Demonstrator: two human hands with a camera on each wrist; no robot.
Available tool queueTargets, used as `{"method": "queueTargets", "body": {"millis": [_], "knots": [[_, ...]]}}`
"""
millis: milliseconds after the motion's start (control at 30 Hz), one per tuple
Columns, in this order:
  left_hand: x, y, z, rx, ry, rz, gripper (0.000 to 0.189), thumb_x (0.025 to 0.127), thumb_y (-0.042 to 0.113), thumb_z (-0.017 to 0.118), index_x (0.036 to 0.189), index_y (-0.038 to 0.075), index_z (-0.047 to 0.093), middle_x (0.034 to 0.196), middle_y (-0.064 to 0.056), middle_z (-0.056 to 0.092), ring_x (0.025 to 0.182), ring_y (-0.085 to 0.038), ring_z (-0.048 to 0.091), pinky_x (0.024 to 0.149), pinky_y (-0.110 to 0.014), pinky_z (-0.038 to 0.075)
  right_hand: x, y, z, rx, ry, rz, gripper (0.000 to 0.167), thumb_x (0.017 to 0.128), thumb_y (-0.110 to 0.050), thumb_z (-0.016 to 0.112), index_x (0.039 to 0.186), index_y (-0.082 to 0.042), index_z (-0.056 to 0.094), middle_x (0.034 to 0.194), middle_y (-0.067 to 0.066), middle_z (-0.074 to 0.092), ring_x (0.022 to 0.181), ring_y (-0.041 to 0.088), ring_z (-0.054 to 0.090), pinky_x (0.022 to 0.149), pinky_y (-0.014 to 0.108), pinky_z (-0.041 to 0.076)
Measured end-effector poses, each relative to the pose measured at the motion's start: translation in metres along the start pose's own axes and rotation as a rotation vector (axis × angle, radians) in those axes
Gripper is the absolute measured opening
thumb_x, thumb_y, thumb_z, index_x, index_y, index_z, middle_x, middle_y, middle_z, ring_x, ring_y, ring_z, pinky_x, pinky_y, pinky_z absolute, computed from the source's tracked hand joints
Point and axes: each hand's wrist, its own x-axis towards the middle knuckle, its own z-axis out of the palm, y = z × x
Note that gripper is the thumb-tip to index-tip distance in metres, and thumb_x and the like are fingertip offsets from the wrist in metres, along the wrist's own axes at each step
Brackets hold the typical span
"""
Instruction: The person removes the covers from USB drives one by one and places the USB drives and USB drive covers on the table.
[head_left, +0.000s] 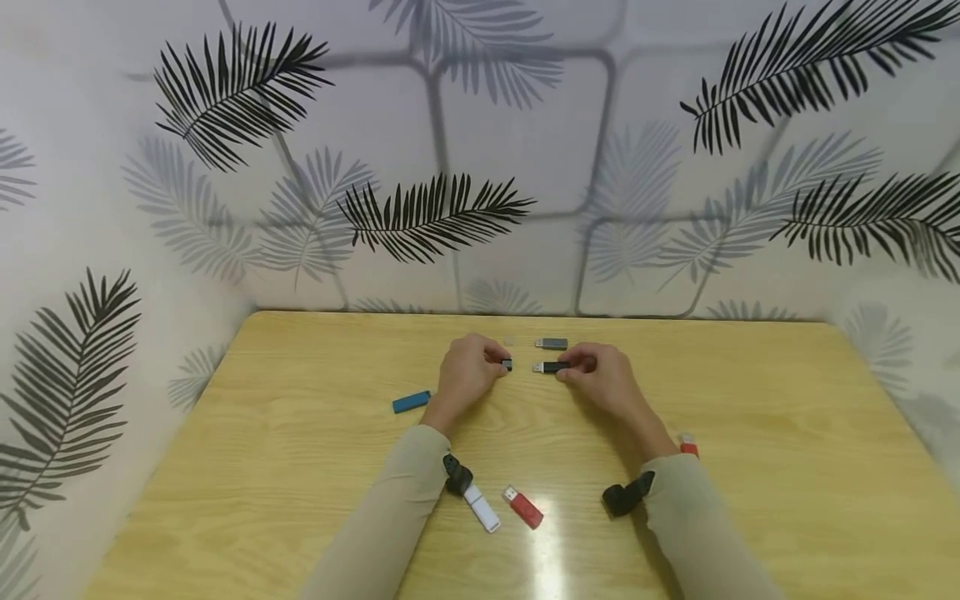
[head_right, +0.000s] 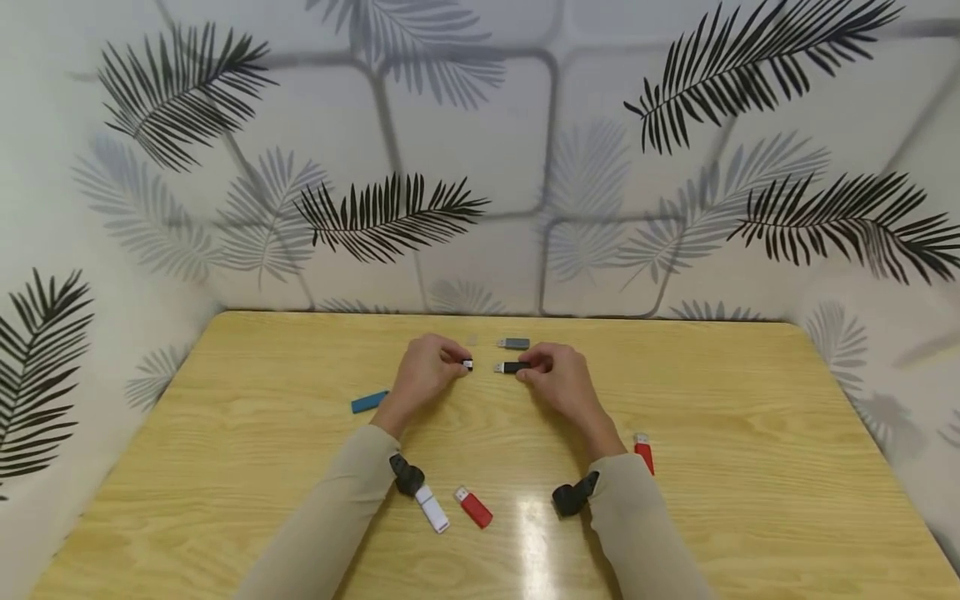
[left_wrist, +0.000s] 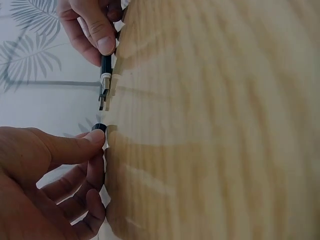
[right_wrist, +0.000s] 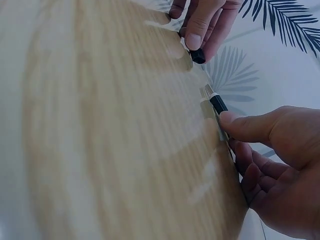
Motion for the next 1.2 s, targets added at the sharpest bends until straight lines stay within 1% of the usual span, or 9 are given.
{"method": "queueTargets", "body": {"millis": [133, 200, 400, 533, 767, 900, 1067, 1200], "knots": [[0.003, 0.002, 0.002, 0.005, 0.013, -0.016, 0.014, 0.091, 0.009, 0.079, 0.103, 0.014, 0.082, 0.105, -0.003, 0.077, 0.1, -0.025, 0.07, 0.087, -0.044, 0.057, 0.001, 0.002, -0.002, -0.014, -0.011, -0.005, 0.017, 0.09, -0.011, 0.081, 0.105, -0.004, 0.078, 0.09, 0.007, 0.072, 0.078, 0.019, 0.063, 0.071, 0.031, 0.05], [0.004, 0.002, 0.003, 0.007, 0.016, -0.013, 0.014, 0.09, 0.009, 0.08, 0.103, 0.014, 0.082, 0.106, -0.004, 0.076, 0.101, -0.025, 0.07, 0.086, -0.044, 0.058, 0.001, 0.002, -0.003, -0.023, -0.011, 0.0, 0.018, 0.089, -0.01, 0.081, 0.105, -0.003, 0.078, 0.09, 0.008, 0.072, 0.078, 0.019, 0.062, 0.07, 0.031, 0.049], [0.003, 0.002, 0.003, -0.004, -0.001, 0.005, 0.015, 0.089, 0.007, 0.08, 0.103, 0.012, 0.082, 0.1, -0.005, 0.077, 0.092, -0.023, 0.071, 0.082, -0.042, 0.058, 0.001, -0.001, -0.004, -0.04, -0.032, 0.029, 0.018, 0.09, -0.009, 0.079, 0.107, -0.002, 0.077, 0.092, 0.009, 0.072, 0.079, 0.02, 0.061, 0.071, 0.033, 0.048], [0.003, 0.001, 0.001, -0.016, -0.013, 0.024, 0.017, 0.089, 0.005, 0.079, 0.105, 0.01, 0.081, 0.099, -0.005, 0.076, 0.091, -0.023, 0.07, 0.082, -0.042, 0.057, -0.001, -0.003, -0.005, -0.035, -0.037, 0.031, 0.018, 0.09, -0.008, 0.079, 0.107, -0.002, 0.077, 0.093, 0.009, 0.073, 0.079, 0.02, 0.062, 0.072, 0.034, 0.049], [0.003, -0.001, -0.002, -0.044, -0.044, 0.064, 0.022, 0.09, 0.004, 0.078, 0.112, 0.007, 0.078, 0.104, -0.005, 0.075, 0.095, -0.023, 0.069, 0.086, -0.043, 0.056, -0.001, -0.005, -0.006, -0.006, -0.016, 0.027, 0.018, 0.089, -0.007, 0.079, 0.106, -0.001, 0.076, 0.09, 0.009, 0.072, 0.076, 0.019, 0.061, 0.07, 0.032, 0.048], [0.004, -0.004, -0.005, -0.066, -0.054, 0.095, 0.024, 0.09, 0.003, 0.077, 0.113, 0.005, 0.077, 0.104, -0.007, 0.073, 0.095, -0.024, 0.068, 0.086, -0.043, 0.056, -0.001, -0.005, -0.009, 0.034, -0.01, 0.037, 0.018, 0.09, -0.007, 0.079, 0.107, 0.0, 0.076, 0.095, 0.011, 0.073, 0.078, 0.019, 0.061, 0.07, 0.031, 0.049], [-0.003, -0.007, -0.011, -0.143, -0.101, 0.104, 0.024, 0.094, 0.006, 0.074, 0.118, 0.003, 0.075, 0.109, -0.01, 0.07, 0.101, -0.028, 0.067, 0.089, -0.044, 0.056, -0.005, -0.003, -0.011, 0.064, -0.04, 0.042, 0.02, 0.093, -0.008, 0.077, 0.111, -0.001, 0.075, 0.104, 0.013, 0.072, 0.088, 0.023, 0.066, 0.074, 0.03, 0.051], [-0.009, -0.008, -0.019, -0.171, -0.113, 0.109, 0.024, 0.097, 0.009, 0.072, 0.121, 0.003, 0.074, 0.118, -0.012, 0.07, 0.105, -0.03, 0.066, 0.09, -0.044, 0.056, -0.009, -0.004, -0.012, 0.062, -0.037, 0.049, 0.021, 0.093, -0.008, 0.076, 0.113, -0.001, 0.074, 0.107, 0.015, 0.072, 0.095, 0.028, 0.069, 0.077, 0.033, 0.054]]}}
